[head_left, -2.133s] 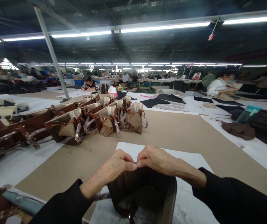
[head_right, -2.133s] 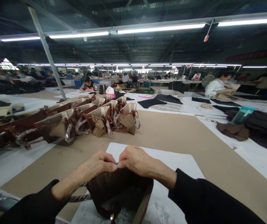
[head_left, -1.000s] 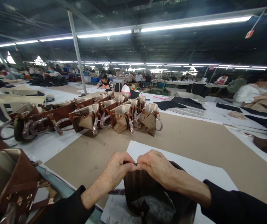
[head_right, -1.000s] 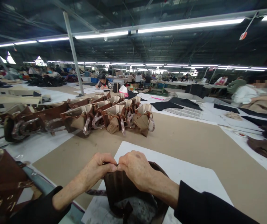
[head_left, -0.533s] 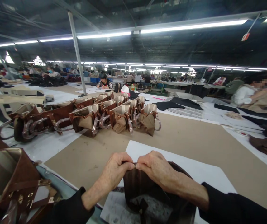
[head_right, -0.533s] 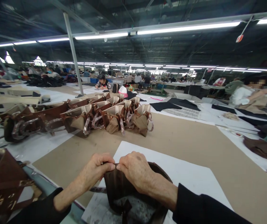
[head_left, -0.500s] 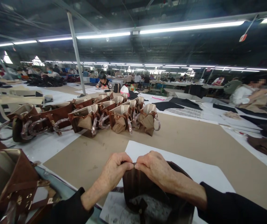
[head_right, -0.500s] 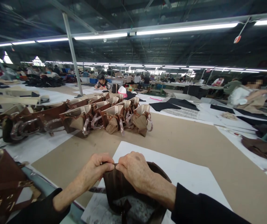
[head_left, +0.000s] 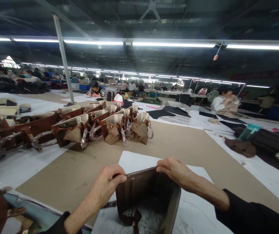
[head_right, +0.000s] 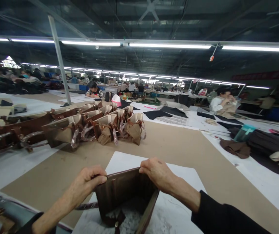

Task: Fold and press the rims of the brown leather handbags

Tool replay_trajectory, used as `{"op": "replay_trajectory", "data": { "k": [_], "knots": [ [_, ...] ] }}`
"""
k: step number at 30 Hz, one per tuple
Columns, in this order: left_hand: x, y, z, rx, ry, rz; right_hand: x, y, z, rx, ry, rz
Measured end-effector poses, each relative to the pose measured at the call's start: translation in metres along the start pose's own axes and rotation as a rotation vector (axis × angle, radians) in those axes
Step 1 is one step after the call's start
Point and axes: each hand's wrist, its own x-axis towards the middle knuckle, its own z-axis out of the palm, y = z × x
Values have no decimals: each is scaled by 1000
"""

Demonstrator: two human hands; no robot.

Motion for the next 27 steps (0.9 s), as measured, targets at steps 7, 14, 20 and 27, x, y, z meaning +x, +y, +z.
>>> {"op": "replay_trajectory", "data": {
  "k": [7, 14, 20, 27],
  "knots": [
    [0, 1, 3, -35, -6, -71, 0, 5, 10, -82, 53, 18],
    [-6, 4, 6, -41, 15, -115, -4, 9, 8, -81, 70, 21],
    [-20, 1, 7, 46, -3, -55, -29, 18, -4, 263, -204, 180],
    [-19, 26, 5, 324, -16, 74, -30, 18, 16, 323, -274, 265]
  ]
}}
